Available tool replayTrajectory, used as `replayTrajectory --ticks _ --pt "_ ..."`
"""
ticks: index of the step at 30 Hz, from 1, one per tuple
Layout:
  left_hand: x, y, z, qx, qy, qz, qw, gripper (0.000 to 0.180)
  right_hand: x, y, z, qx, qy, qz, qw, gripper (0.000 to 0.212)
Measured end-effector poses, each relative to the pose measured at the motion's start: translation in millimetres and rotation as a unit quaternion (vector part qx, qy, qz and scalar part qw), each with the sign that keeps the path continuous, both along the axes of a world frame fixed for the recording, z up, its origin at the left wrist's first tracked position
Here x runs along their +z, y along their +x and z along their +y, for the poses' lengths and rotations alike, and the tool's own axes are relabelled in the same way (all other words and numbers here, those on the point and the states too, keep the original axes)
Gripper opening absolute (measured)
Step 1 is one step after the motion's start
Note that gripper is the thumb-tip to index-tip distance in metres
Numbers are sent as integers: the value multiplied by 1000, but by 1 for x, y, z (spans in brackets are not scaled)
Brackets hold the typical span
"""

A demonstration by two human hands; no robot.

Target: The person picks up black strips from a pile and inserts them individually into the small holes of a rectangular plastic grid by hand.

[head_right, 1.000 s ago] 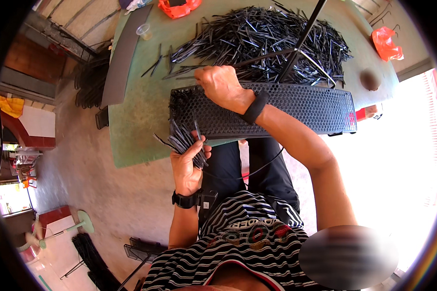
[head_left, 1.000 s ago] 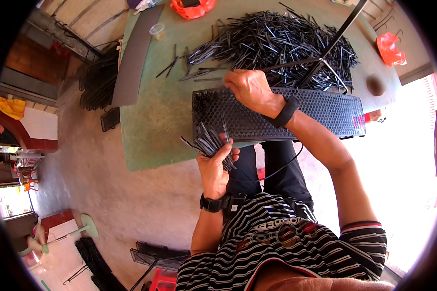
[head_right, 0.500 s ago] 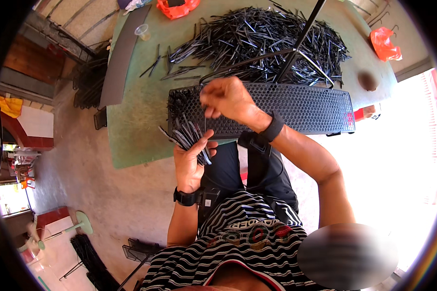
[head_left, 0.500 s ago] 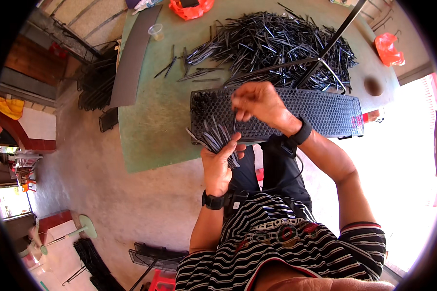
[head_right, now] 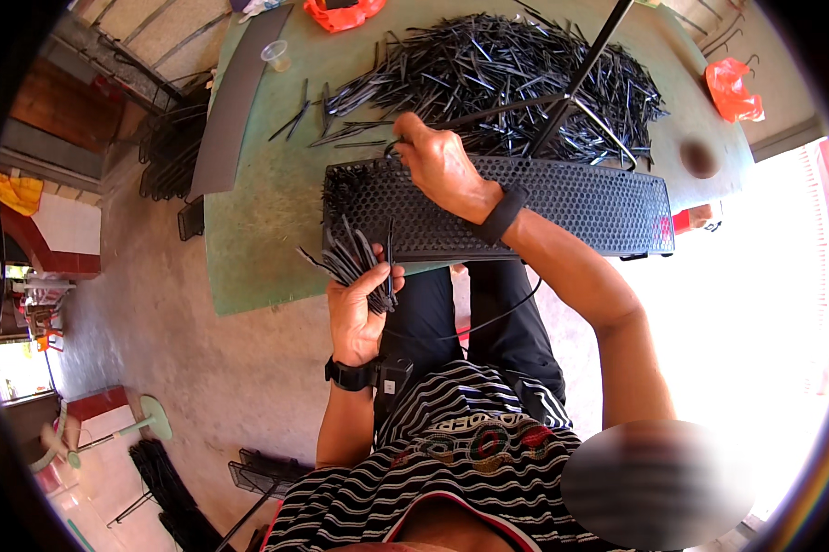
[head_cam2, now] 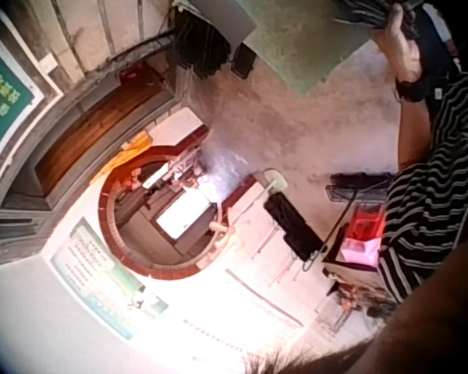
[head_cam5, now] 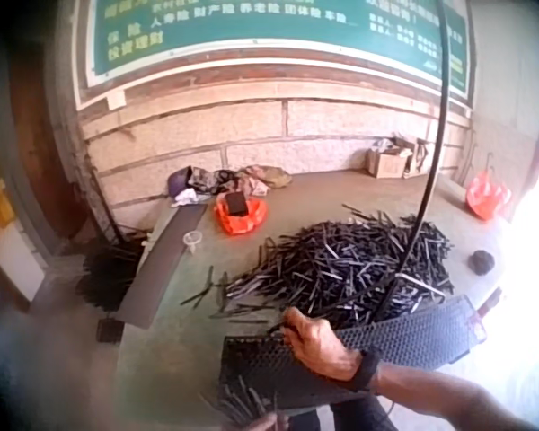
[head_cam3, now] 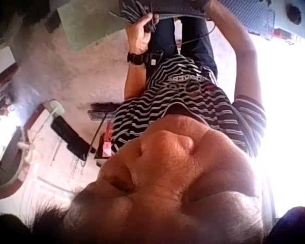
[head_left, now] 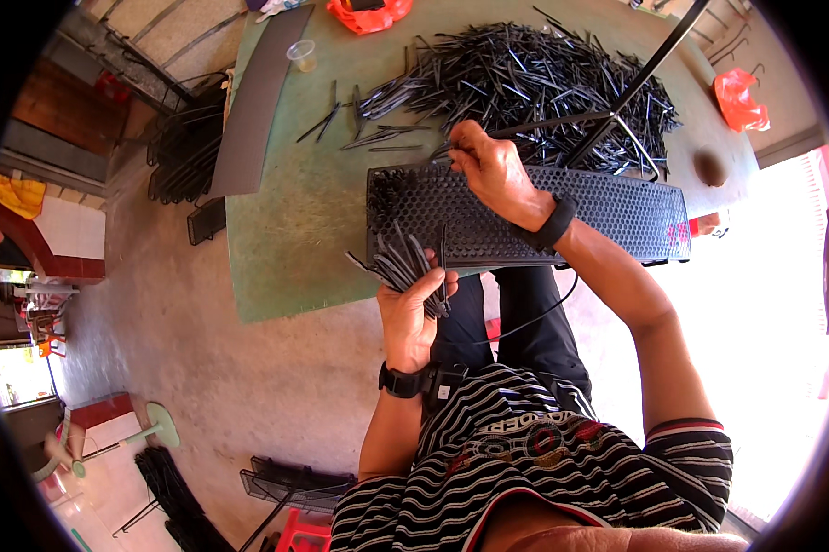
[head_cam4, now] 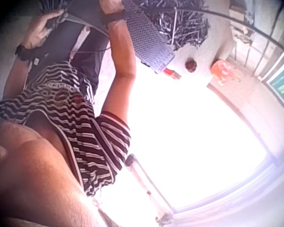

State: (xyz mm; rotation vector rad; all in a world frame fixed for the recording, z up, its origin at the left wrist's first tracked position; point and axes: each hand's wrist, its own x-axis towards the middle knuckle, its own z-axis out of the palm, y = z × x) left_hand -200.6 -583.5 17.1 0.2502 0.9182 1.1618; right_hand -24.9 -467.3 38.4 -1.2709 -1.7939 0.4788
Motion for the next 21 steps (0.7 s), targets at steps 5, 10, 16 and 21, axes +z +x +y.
replayTrajectory --ticks 5,10,16,21 --pt "-1 -1 -2 0 -1 -7 1000 25 -6 3 5 20 88 -180 979 11" --pt "-1 -2 -3 10 -6 -17 1000 30 27 -10 -27 84 -346 63 932 17" --pt "2 4 -7 8 2 -17 1000 28 24 -11 -45 60 -383 226 894 13" --pt "0 1 -8 6 23 22 999 29 23 -18 -29 -15 -68 196 978 13"
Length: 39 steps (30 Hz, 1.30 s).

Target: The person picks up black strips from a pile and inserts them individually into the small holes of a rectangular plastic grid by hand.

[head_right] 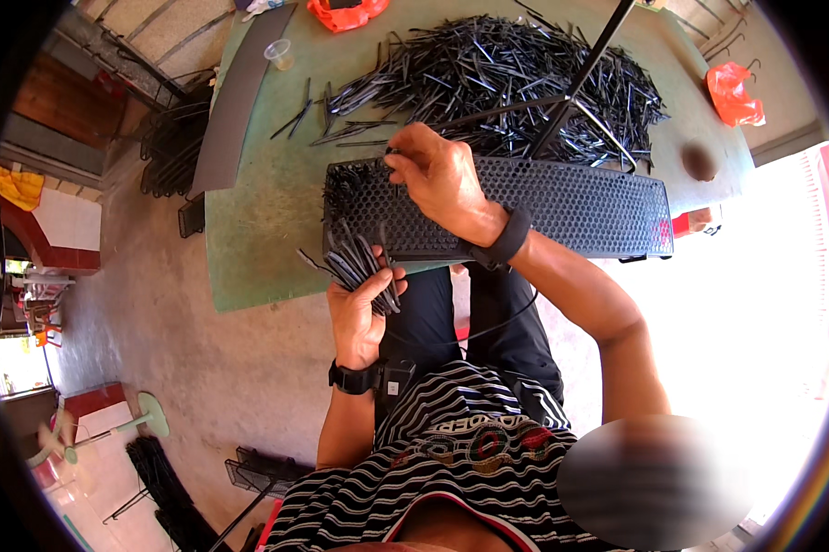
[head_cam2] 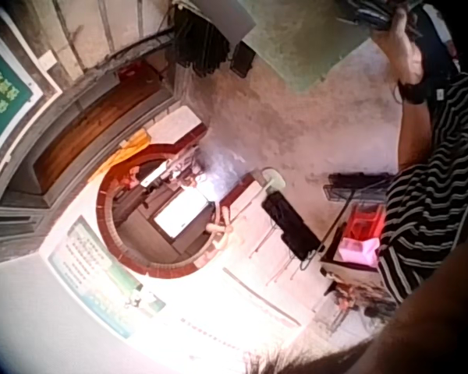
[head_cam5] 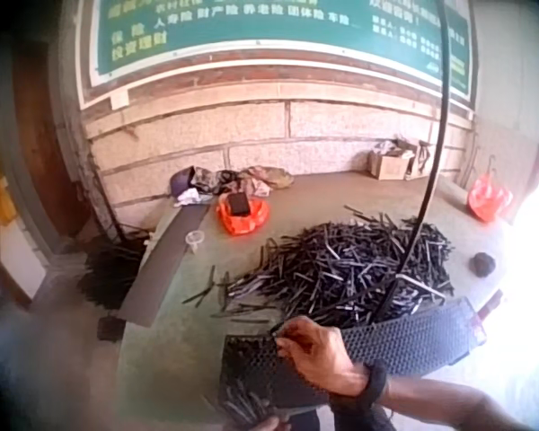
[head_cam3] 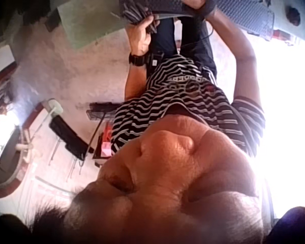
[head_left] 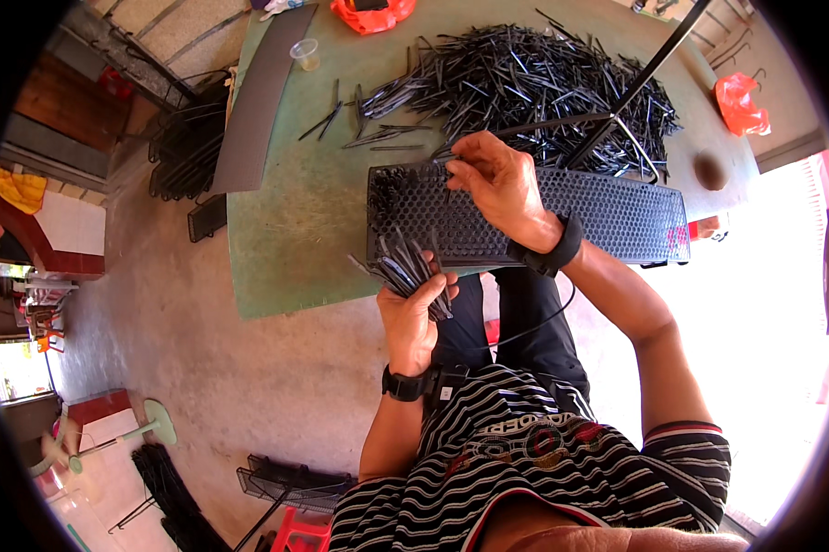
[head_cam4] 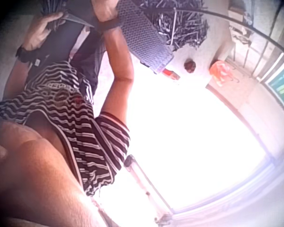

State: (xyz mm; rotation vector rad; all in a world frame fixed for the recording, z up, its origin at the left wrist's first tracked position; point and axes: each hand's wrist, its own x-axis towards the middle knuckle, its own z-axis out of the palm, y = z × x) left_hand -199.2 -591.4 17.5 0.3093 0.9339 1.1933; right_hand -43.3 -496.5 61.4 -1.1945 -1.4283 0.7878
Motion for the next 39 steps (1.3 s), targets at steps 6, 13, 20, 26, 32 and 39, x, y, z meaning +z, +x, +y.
replayTrajectory --ticks 6,13,20,26,32,39 --pt "-7 -4 2 -5 33 -10 999 25 -9 -8 21 13 95 -85 992 12" --pt "-12 -10 2 -19 23 -10 999 22 -12 -11 29 26 90 -97 991 11" --pt "0 -9 1 14 -29 -8 999 24 -20 -4 34 49 140 -318 937 5" --pt "1 -9 2 21 -32 -10 999 24 -6 -6 10 119 -65 -216 967 12" --pt "-1 -1 3 -10 -16 3 1000 25 11 1 -6 131 -253 10 959 11" --pt "-1 0 2 -11 -20 -11 1000 27 -2 1 15 -3 38 -43 998 13"
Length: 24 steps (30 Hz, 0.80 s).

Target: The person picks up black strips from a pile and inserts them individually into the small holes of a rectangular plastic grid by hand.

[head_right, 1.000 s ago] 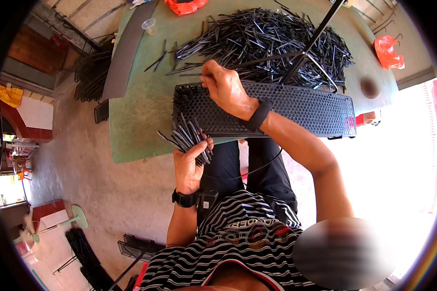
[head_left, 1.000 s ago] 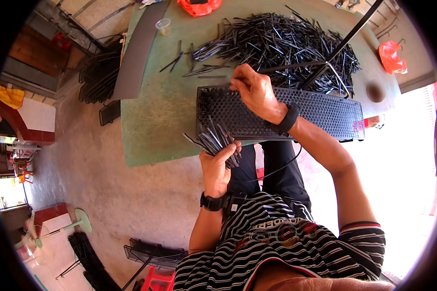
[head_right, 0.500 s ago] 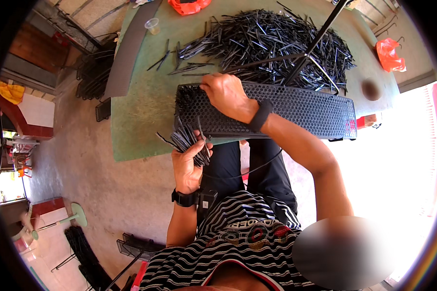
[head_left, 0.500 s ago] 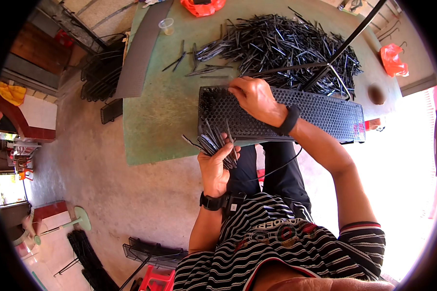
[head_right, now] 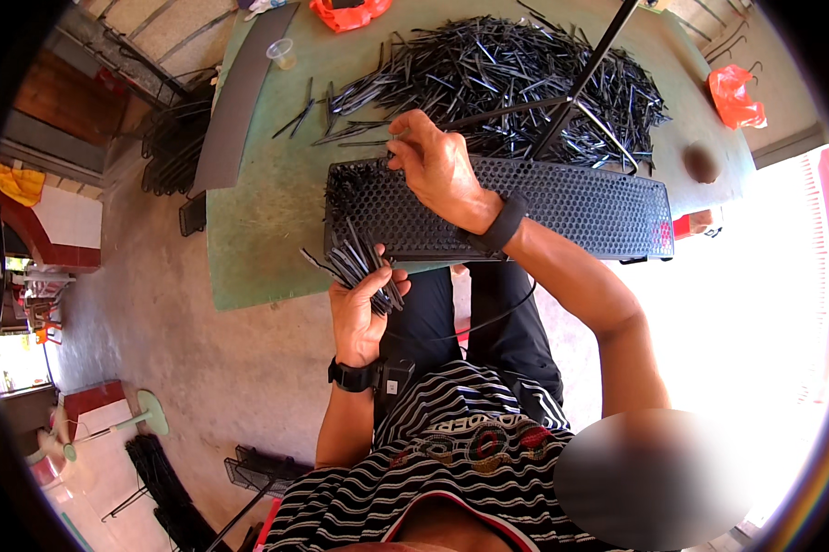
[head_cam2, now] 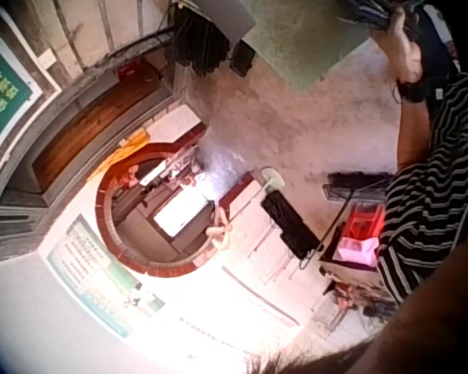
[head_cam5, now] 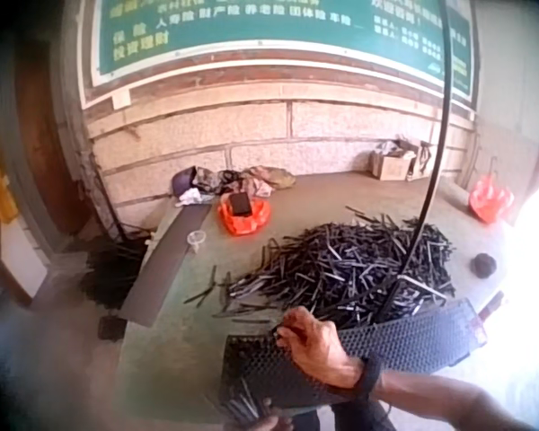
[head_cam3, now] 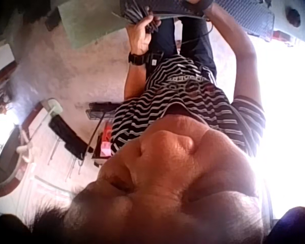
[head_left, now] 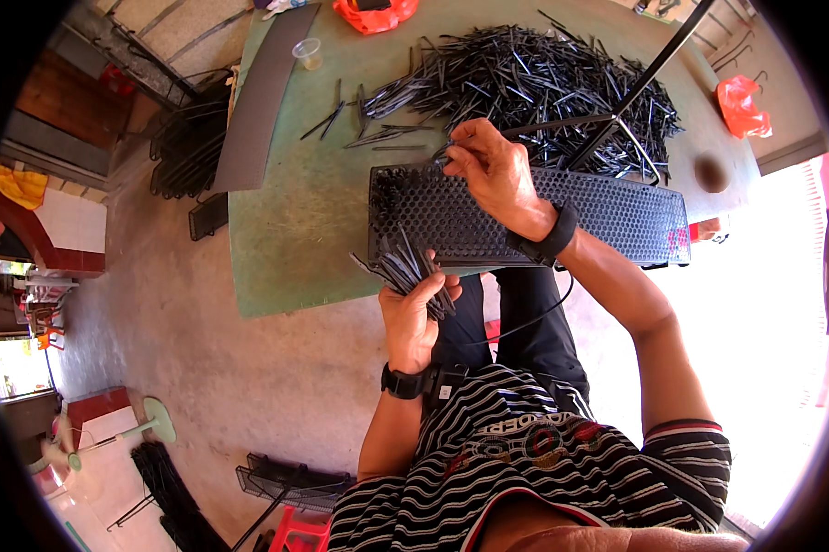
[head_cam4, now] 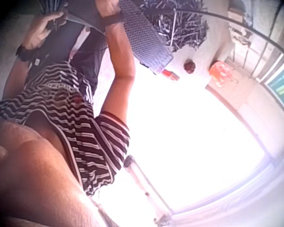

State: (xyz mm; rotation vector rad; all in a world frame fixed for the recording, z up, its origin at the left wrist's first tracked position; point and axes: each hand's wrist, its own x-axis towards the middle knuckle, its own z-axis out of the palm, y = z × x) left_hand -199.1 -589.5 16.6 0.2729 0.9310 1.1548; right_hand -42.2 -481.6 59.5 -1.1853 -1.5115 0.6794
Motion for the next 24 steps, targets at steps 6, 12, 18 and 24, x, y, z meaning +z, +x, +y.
replayTrajectory --ticks 6,12,18,24 --pt "2 -2 0 9 -10 8 1000 22 -17 -1 8 18 7 -36 999 9" --pt "3 -2 2 19 -17 24 999 16 -8 3 11 11 70 -290 954 10" --pt "6 -1 1 18 -11 17 1000 16 -4 1 17 4 47 -327 944 7" --pt "3 -1 -1 30 -3 12 999 18 -2 -1 8 52 -42 -274 960 17"
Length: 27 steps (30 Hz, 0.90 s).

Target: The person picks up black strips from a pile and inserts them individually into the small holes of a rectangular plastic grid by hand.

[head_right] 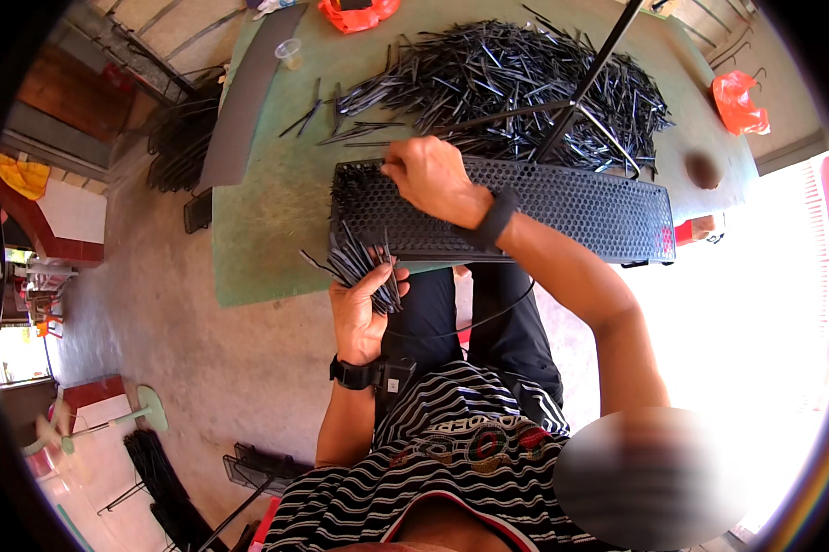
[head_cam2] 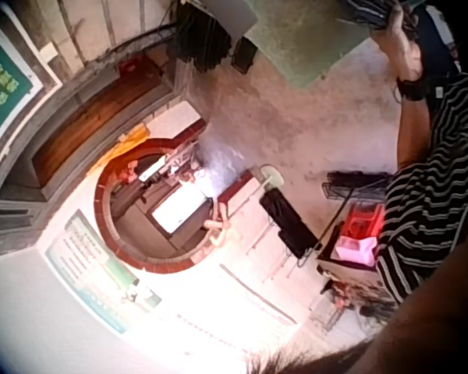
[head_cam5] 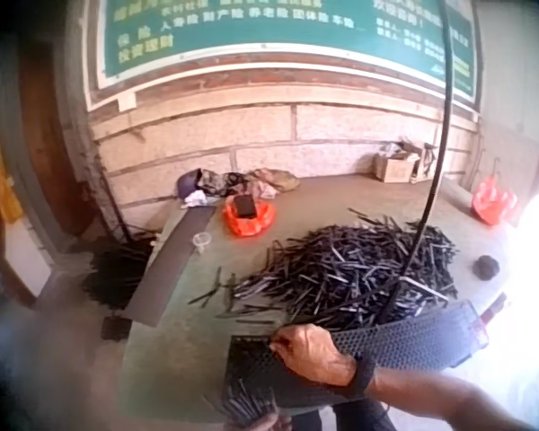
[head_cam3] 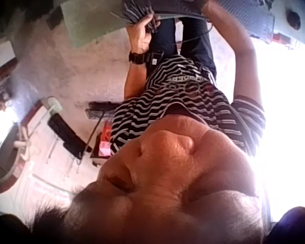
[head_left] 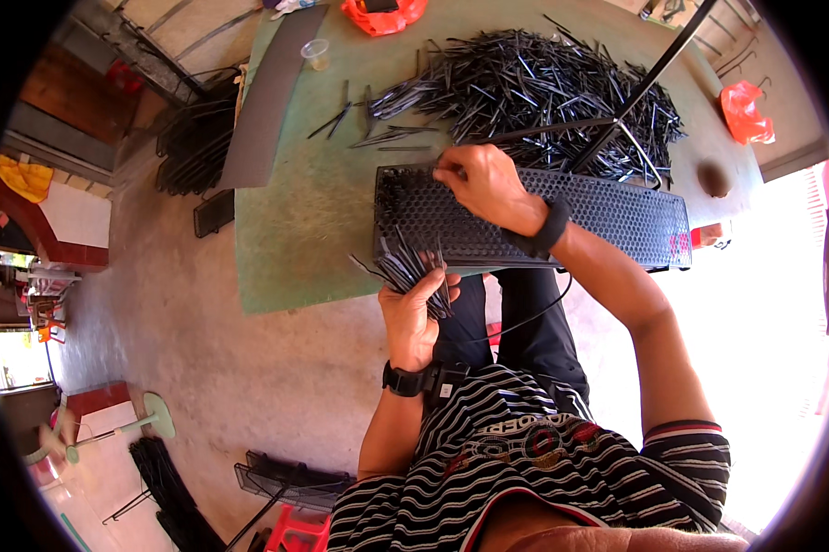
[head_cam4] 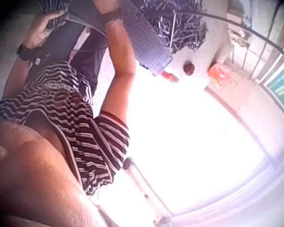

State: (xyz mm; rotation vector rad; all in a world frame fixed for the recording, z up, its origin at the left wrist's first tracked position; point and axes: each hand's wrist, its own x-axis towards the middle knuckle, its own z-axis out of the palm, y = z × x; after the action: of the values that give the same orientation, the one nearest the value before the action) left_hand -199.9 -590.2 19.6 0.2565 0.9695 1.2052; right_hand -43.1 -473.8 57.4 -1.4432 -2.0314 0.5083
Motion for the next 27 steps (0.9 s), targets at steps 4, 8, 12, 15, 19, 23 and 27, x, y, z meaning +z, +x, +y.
replayTrajectory --ticks 4,8,12,15,19,23,27 --pt "-4 1 1 2 -6 8 1000 21 17 -3 -40 78 -285 109 949 26" --pt "-4 5 -1 -22 4 23 999 19 17 6 -41 -4 -271 247 930 15" --pt "-1 5 -3 -15 -1 10 1000 20 19 12 -26 -66 -34 270 960 14" --pt "-4 5 -2 -15 6 4 1000 19 9 13 -15 -70 56 241 966 13" --pt "-9 2 -2 -19 19 15 1000 17 -2 11 -9 -52 69 212 973 11" --pt "-5 2 -2 -6 9 10 1000 20 -16 15 -2 -18 81 154 985 12" --pt "-3 3 -2 7 3 0 1000 22 -15 13 1 7 158 12 987 12"
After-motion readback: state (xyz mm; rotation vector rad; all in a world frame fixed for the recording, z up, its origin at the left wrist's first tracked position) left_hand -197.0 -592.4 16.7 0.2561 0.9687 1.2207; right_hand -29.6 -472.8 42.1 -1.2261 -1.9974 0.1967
